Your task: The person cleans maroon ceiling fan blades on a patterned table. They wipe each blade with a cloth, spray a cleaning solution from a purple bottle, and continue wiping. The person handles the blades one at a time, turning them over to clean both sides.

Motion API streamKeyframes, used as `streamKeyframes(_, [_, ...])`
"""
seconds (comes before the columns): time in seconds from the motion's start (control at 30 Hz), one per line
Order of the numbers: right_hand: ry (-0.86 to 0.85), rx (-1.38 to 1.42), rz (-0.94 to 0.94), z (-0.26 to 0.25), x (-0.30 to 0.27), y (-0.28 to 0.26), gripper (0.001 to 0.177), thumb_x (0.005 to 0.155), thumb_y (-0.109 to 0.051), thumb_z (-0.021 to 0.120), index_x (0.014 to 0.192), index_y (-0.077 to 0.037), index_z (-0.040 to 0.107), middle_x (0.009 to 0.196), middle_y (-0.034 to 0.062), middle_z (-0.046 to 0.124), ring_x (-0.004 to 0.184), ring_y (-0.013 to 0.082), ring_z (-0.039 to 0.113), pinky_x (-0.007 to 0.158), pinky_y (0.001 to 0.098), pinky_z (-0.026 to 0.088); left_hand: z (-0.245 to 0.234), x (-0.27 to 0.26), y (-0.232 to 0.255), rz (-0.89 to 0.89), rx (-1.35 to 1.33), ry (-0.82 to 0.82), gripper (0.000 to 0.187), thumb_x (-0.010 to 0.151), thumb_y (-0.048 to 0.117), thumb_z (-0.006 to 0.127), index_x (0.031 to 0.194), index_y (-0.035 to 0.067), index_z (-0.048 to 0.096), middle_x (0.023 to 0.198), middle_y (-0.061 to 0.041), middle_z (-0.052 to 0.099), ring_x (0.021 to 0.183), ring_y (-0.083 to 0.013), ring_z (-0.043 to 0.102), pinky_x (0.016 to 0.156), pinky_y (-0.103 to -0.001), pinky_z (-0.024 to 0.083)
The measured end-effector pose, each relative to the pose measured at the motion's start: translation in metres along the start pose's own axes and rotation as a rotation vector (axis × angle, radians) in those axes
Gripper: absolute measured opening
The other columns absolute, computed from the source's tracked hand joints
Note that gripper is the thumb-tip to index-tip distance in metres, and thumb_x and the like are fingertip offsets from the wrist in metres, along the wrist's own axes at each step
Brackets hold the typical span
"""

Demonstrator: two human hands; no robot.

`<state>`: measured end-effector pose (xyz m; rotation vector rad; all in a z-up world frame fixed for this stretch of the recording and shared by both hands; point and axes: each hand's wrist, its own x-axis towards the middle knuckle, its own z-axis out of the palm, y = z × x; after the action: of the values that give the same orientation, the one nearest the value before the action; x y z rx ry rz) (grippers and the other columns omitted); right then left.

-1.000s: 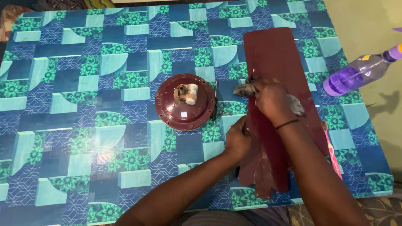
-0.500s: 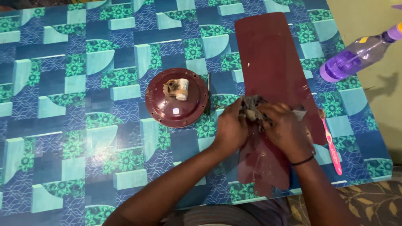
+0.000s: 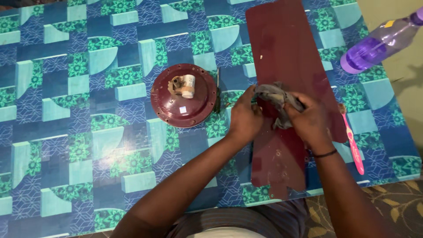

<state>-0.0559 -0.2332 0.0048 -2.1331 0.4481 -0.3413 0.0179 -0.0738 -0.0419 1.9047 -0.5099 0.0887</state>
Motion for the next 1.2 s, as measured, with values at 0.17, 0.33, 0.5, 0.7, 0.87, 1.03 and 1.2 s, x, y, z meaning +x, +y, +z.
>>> streamKeyframes(0.17, [0.045,-0.193,-0.214,-0.002,-0.028,-0.011,0.028,0.09,-0.01,0.077,0.117,-0.004,0.075,0.117,0.0137,0.074,0.103,0.0278,0.074,0.085,0.0357,0.056,-0.012,-0.008,0.004,-0.283,0.024,-0.154,0.061,0.083,0.004,0.062,0.144,0.004,0.055,0.119,-0.027,0.07,0.109,-0.043,0.069,0.095,-0.047,0.055])
streamKeyframes(0.33, [-0.014,-0.244,-0.514,-0.001,-0.029,-0.02,0.028,0.088,-0.008,0.075,0.115,-0.006,0.073,0.119,0.0131,0.073,0.11,0.033,0.07,0.093,0.0412,0.056,-0.02,-0.016,0.005,-0.189,0.051,-0.158,0.063,0.077,0.002,0.065,0.14,0.003,0.059,0.117,-0.029,0.069,0.104,-0.0438,0.07,0.09,-0.047,0.058])
streamKeyframes(0.5, [-0.096,-0.414,-0.566,0.005,0.008,-0.016,0.032,0.08,-0.002,0.072,0.112,-0.005,0.074,0.106,0.0169,0.071,0.099,0.0382,0.064,0.088,0.0472,0.051,-0.026,-0.021,0.011,-0.214,0.002,-0.199,0.065,0.081,-0.003,0.061,0.146,0.008,0.058,0.113,-0.024,0.074,0.101,-0.0396,0.072,0.085,-0.044,0.06])
streamKeyframes(0.7, [-0.067,-0.507,-0.676,0.032,0.078,0.003,0.026,0.081,-0.003,0.071,0.107,-0.006,0.075,0.104,0.0193,0.07,0.095,0.0401,0.063,0.091,0.0495,0.048,-0.028,-0.019,0.016,-0.289,-0.018,-0.239,0.084,0.078,-0.007,0.061,0.156,0.011,0.035,0.112,-0.015,0.074,0.092,-0.028,0.076,0.085,-0.039,0.06])
streamKeyframes(0.87, [-0.05,-0.537,-0.698,0.054,0.134,0.023,0.024,0.081,-0.006,0.071,0.104,-0.007,0.076,0.105,0.0196,0.071,0.097,0.0412,0.064,0.092,0.0504,0.049,-0.021,-0.024,0.005,-0.255,-0.081,-0.191,0.065,0.079,-0.008,0.06,0.141,0.01,0.056,0.116,-0.017,0.071,0.095,-0.0284,0.075,0.086,-0.038,0.061])
streamKeyframes(1.03, [0.048,-0.603,-0.699,0.07,0.174,0.034,0.025,0.083,-0.006,0.07,0.107,-0.009,0.077,0.107,0.0207,0.07,0.097,0.0449,0.063,0.089,0.0525,0.05,-0.011,-0.03,-0.008,-0.062,-0.029,-0.112,0.033,0.081,-0.007,0.063,0.107,0.007,0.078,0.114,-0.017,0.074,0.1,-0.0298,0.074,0.091,-0.036,0.06])
streamKeyframes(1.2, [-0.037,-0.657,-0.643,0.067,0.161,0.021,0.022,0.083,-0.008,0.071,0.104,-0.01,0.076,0.105,0.0192,0.07,0.1,0.0425,0.065,0.091,0.0524,0.052,-0.008,-0.031,-0.01,-0.08,-0.038,-0.083,0.033,0.08,-0.007,0.061,0.105,0.006,0.078,0.114,-0.017,0.073,0.1,-0.0312,0.073,0.089,-0.036,0.061])
